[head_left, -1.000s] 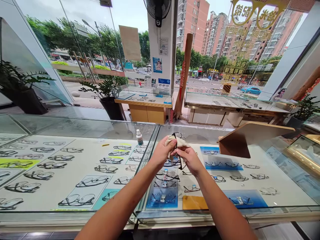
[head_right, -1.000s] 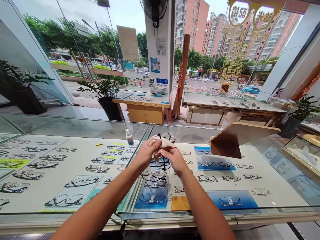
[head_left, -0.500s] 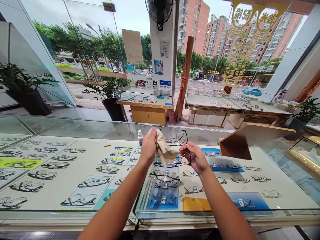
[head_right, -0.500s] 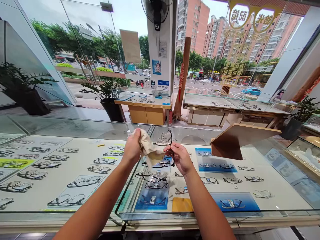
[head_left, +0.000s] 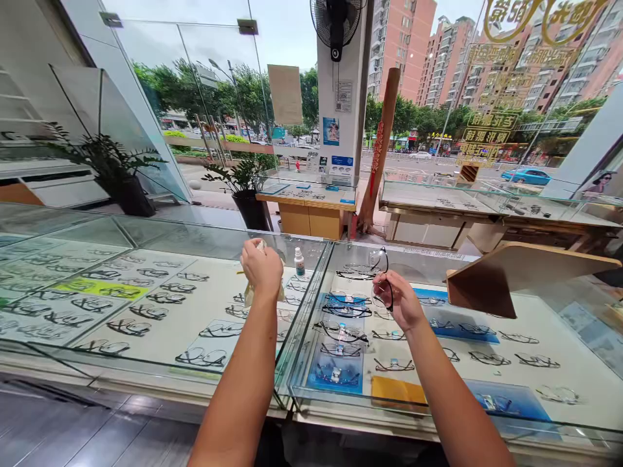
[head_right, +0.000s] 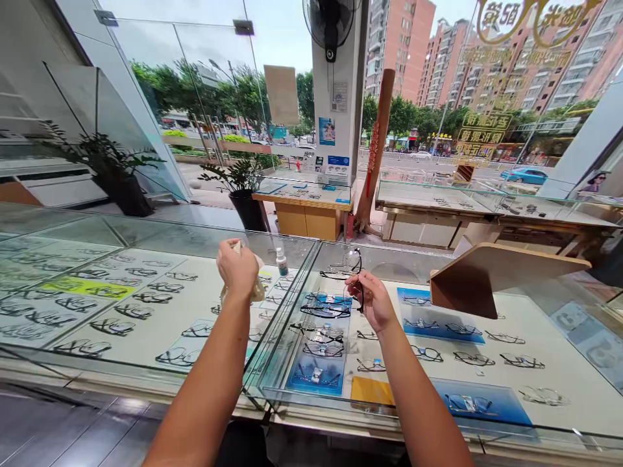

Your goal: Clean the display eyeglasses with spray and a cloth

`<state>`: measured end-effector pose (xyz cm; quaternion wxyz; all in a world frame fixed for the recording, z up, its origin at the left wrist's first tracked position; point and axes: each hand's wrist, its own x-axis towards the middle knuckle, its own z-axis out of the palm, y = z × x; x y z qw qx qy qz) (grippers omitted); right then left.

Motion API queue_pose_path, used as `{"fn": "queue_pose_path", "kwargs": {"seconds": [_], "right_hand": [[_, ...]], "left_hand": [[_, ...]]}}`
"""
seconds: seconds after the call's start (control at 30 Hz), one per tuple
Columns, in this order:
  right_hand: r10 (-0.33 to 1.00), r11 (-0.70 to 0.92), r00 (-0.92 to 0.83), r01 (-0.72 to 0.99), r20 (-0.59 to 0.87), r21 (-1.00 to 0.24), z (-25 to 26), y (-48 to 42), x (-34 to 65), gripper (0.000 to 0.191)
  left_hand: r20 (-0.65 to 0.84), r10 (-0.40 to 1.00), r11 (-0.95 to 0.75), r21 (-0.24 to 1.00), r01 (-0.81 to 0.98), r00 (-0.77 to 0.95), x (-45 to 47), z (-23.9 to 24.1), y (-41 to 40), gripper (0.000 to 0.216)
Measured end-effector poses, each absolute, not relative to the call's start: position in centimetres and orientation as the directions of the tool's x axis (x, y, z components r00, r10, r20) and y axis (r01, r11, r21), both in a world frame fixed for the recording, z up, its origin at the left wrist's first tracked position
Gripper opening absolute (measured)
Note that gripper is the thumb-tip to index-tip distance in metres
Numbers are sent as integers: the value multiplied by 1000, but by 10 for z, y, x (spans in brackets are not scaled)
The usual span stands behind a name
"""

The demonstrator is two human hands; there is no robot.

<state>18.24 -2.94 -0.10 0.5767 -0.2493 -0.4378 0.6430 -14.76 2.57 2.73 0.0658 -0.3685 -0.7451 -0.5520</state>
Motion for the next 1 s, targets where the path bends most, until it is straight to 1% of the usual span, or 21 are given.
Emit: {"fn": "queue_pose_path", "kwargs": {"seconds": [0.07, 0.13, 0.17, 0.23, 0.3, 0.33, 0.4, 0.5, 0.57, 0.67, 0.73, 0.83, 0.9, 0.97, 1.0], "right_hand": [[961, 52, -207, -517, 184, -855, -2, -29, 183, 26], [961, 51, -208, -519, 185, -853, -2, -29, 183, 26], [960, 49, -211, -522, 184, -852, -2, -29, 183, 25], [960, 39, -216, -527, 178, -849, -1, -30, 183, 25], [960, 33, -219, -529, 174, -848, -1, -30, 183, 26], [960, 31, -220, -529, 173, -848, 0, -30, 183, 25], [959, 29, -225, -527, 173, -849, 0, -31, 182, 25], [956, 25, -236, -525, 174, -851, 0, -31, 182, 25], [956, 21, -238, -532, 174, -847, -1, -30, 182, 24], [959, 23, -224, -546, 172, -838, -1, -29, 182, 25], [961, 29, -215, -548, 173, -836, -1, -28, 182, 26], [963, 25, -210, -551, 168, -834, -1, -27, 182, 29], [964, 18, -212, -558, 163, -829, 0, -28, 181, 30], [963, 9, -217, -563, 159, -827, 0, -28, 181, 30], [962, 5, -222, -563, 157, -827, 0, -28, 181, 30]], "left_hand": [[412, 553, 293, 717, 632, -724, -149, 17, 31, 39], [345, 615, 390, 649, 653, -710, -146, 9, 37, 45], [326, 653, 397, 621, 676, -683, -144, 5, 40, 51], [304, 741, 346, 591, 729, -598, -137, -1, 45, 66], [282, 807, 269, 607, 748, -519, -131, -7, 50, 76], [274, 823, 239, 627, 741, -498, -128, -10, 53, 76], [267, 830, 193, 687, 701, -489, -125, -17, 57, 68], [224, 844, 152, 772, 617, -487, -124, -24, 61, 43], [203, 872, 105, 812, 574, -446, -121, -25, 62, 30], [209, 922, -21, 868, 497, -326, -109, -20, 61, 26], [221, 952, -126, 912, 390, -210, -95, -14, 58, 29], [263, 965, -261, 962, 77, -17, -72, -6, 48, 33], [272, 960, -261, 957, -127, 72, -60, -3, 41, 34], [229, 963, -193, 954, -229, 142, -53, -2, 35, 33], [201, 963, -152, 954, -257, 178, -51, -2, 32, 37]]}}
